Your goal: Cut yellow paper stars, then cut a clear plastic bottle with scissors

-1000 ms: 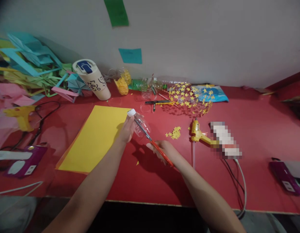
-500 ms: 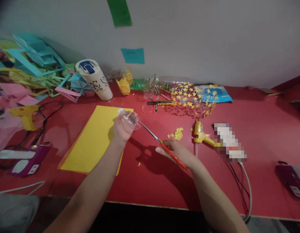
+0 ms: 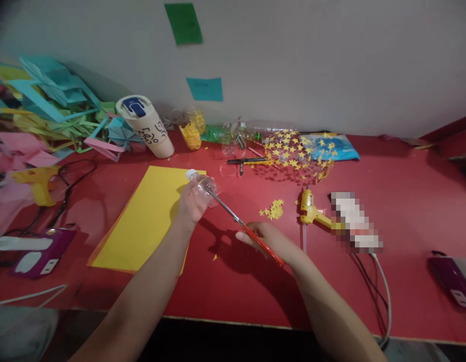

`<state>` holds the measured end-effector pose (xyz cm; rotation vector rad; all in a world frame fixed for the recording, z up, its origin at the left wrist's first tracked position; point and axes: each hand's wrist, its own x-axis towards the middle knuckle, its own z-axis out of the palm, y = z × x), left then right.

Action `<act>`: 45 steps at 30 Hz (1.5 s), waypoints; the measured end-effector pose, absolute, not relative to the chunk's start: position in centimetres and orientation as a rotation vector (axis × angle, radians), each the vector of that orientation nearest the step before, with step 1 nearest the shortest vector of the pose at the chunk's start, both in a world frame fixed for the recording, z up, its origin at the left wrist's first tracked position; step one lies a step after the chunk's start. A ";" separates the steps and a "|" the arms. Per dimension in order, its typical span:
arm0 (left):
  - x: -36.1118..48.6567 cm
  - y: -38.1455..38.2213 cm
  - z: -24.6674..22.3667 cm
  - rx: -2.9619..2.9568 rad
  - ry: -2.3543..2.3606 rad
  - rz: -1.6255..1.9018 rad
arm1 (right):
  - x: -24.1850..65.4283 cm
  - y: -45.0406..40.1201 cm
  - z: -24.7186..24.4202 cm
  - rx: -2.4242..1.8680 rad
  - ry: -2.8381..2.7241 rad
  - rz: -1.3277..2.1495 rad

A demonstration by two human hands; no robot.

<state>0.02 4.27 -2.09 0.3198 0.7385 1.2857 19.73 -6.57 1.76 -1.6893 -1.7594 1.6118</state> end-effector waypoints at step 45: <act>-0.2 4.1 -2.5 0.514 0.710 1.292 | 18.6 -6.7 0.0 -1.767 -1.595 1.666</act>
